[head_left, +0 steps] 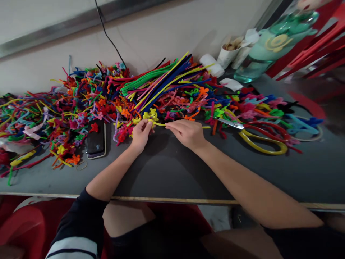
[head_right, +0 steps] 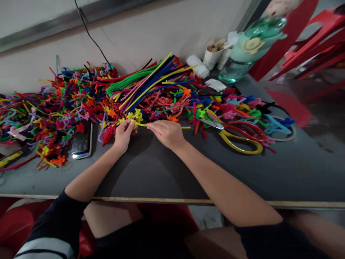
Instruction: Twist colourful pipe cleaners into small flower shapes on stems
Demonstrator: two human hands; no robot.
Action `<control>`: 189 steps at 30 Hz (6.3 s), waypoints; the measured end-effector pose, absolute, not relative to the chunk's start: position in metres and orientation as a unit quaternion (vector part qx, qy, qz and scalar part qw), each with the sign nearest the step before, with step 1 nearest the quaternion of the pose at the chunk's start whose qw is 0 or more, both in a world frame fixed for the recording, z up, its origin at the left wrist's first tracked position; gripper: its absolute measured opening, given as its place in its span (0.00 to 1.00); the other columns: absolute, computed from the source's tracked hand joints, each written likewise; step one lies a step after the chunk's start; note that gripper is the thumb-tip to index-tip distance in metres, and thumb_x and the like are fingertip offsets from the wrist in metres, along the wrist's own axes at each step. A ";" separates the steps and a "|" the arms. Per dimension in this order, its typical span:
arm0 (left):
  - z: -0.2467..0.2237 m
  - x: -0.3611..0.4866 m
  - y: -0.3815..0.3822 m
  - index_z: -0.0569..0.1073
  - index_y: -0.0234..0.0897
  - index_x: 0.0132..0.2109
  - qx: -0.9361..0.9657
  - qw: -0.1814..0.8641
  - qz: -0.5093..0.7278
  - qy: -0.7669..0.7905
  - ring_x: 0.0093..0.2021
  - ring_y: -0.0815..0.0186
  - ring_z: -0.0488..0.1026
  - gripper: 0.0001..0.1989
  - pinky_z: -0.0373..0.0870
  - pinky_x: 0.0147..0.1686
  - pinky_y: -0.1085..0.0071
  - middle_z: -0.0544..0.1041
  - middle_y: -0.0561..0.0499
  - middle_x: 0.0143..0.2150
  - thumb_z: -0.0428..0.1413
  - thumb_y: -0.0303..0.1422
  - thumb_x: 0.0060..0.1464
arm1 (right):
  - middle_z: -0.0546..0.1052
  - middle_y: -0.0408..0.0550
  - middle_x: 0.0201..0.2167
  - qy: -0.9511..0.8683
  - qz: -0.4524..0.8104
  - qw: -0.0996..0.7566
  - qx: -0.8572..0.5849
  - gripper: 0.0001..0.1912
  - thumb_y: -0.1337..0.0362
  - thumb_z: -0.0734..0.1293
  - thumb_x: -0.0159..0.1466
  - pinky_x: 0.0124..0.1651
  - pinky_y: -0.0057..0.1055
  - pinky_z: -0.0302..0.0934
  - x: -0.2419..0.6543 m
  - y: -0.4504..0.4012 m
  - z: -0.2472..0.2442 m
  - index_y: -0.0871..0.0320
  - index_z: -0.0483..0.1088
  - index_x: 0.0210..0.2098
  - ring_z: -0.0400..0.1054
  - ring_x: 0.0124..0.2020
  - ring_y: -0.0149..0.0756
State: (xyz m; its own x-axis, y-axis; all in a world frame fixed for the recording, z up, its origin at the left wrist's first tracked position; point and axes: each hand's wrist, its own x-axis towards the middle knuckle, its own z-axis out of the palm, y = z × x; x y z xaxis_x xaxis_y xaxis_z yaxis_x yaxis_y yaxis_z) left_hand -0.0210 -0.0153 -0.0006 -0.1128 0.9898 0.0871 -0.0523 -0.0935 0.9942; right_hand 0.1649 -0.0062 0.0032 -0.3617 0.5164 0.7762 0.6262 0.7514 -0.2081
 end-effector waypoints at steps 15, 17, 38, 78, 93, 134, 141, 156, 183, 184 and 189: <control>0.005 -0.021 -0.022 0.74 0.33 0.35 0.595 0.533 0.435 0.416 0.21 0.76 0.67 0.16 0.67 0.24 0.76 0.77 0.50 0.29 0.62 0.44 0.49 | 0.78 0.45 0.26 -0.682 0.159 0.535 -0.472 0.12 0.56 0.65 0.65 0.30 0.26 0.64 0.154 -0.015 0.008 0.57 0.74 0.33 0.72 0.26 0.31; 0.005 -0.020 -0.022 0.74 0.33 0.36 0.605 0.535 0.427 0.406 0.22 0.76 0.67 0.16 0.67 0.24 0.76 0.78 0.49 0.30 0.62 0.43 0.49 | 0.79 0.46 0.28 -0.692 0.172 0.539 -0.448 0.12 0.57 0.65 0.65 0.32 0.27 0.65 0.150 -0.017 0.007 0.57 0.75 0.32 0.73 0.27 0.32; 0.002 -0.020 -0.026 0.69 0.36 0.41 0.537 0.488 0.498 0.475 0.16 0.77 0.64 0.17 0.61 0.17 0.78 0.74 0.56 0.24 0.63 0.39 0.48 | 0.75 0.46 0.26 -0.766 0.200 0.481 -0.376 0.14 0.60 0.62 0.66 0.25 0.27 0.58 0.144 -0.025 0.004 0.59 0.76 0.31 0.64 0.23 0.28; 0.016 -0.035 -0.038 0.76 0.35 0.42 0.868 -0.019 0.332 0.369 0.35 0.67 0.77 0.08 0.71 0.35 0.72 0.80 0.47 0.36 0.52 0.32 0.61 | 0.62 0.38 0.19 -0.675 0.540 0.369 -0.343 0.26 0.40 0.62 0.60 0.24 0.26 0.46 0.162 0.000 0.008 0.60 0.70 0.32 0.51 0.20 0.25; -0.004 -0.022 -0.028 0.72 0.35 0.48 0.671 0.385 0.480 0.413 0.29 0.72 0.72 0.17 0.70 0.30 0.76 0.76 0.51 0.32 0.58 0.41 0.56 | 0.74 0.45 0.23 -0.820 0.212 0.350 -0.400 0.21 0.54 0.55 0.69 0.26 0.26 0.51 0.160 -0.016 0.010 0.60 0.73 0.40 0.62 0.20 0.27; 0.002 -0.036 -0.020 0.75 0.37 0.48 0.783 0.138 0.445 0.412 0.42 0.66 0.77 0.12 0.74 0.42 0.69 0.80 0.45 0.40 0.50 0.34 0.63 | 0.68 0.43 0.18 -0.754 0.424 0.309 -0.395 0.25 0.45 0.63 0.61 0.23 0.27 0.47 0.154 -0.018 0.021 0.62 0.76 0.26 0.55 0.19 0.26; 0.015 -0.061 -0.020 0.73 0.37 0.51 0.909 -0.074 0.316 0.260 0.43 0.64 0.78 0.13 0.75 0.41 0.69 0.80 0.45 0.42 0.49 0.28 0.62 | 0.73 0.45 0.21 -0.736 0.515 0.262 -0.352 0.24 0.45 0.68 0.56 0.23 0.26 0.50 0.160 -0.012 0.027 0.63 0.77 0.28 0.58 0.21 0.26; 0.026 -0.061 -0.026 0.71 0.38 0.53 0.934 -0.072 0.243 0.250 0.45 0.64 0.77 0.14 0.74 0.41 0.68 0.79 0.44 0.44 0.47 0.28 0.64 | 0.77 0.47 0.23 -0.730 0.538 0.248 -0.342 0.23 0.45 0.70 0.53 0.25 0.27 0.56 0.162 -0.009 0.024 0.61 0.79 0.28 0.65 0.23 0.29; 0.008 -0.018 -0.027 0.68 0.36 0.23 0.589 0.506 0.392 0.494 0.14 0.75 0.53 0.23 0.50 0.14 0.76 0.57 0.58 0.15 0.50 0.48 0.58 | 0.76 0.48 0.19 -0.874 -0.024 0.271 -0.402 0.20 0.62 0.55 0.69 0.24 0.32 0.44 0.158 -0.024 0.026 0.58 0.78 0.34 0.65 0.20 0.31; 0.008 -0.019 -0.027 0.69 0.35 0.24 0.624 0.456 0.386 0.503 0.15 0.74 0.56 0.23 0.52 0.15 0.76 0.60 0.56 0.15 0.49 0.48 0.59 | 0.76 0.48 0.20 -0.872 -0.021 0.276 -0.404 0.20 0.61 0.55 0.69 0.24 0.32 0.44 0.160 -0.023 0.025 0.58 0.78 0.34 0.65 0.20 0.31; 0.019 -0.031 -0.032 0.76 0.36 0.43 0.834 0.006 0.314 0.454 0.36 0.65 0.74 0.14 0.64 0.29 0.74 0.79 0.45 0.38 0.52 0.41 0.60 | 0.79 0.47 0.23 -0.852 -0.030 0.296 -0.431 0.18 0.59 0.58 0.68 0.26 0.30 0.48 0.170 -0.014 0.015 0.57 0.79 0.37 0.69 0.22 0.32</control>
State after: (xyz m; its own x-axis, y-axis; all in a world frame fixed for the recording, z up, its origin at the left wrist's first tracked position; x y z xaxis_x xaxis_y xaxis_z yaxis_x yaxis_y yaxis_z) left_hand -0.0308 -0.0320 0.0185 0.3912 0.7608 0.5179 0.7538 -0.5877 0.2939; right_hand 0.1705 -0.0139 0.0153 -0.4539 0.7161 0.5302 0.7519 0.6272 -0.2033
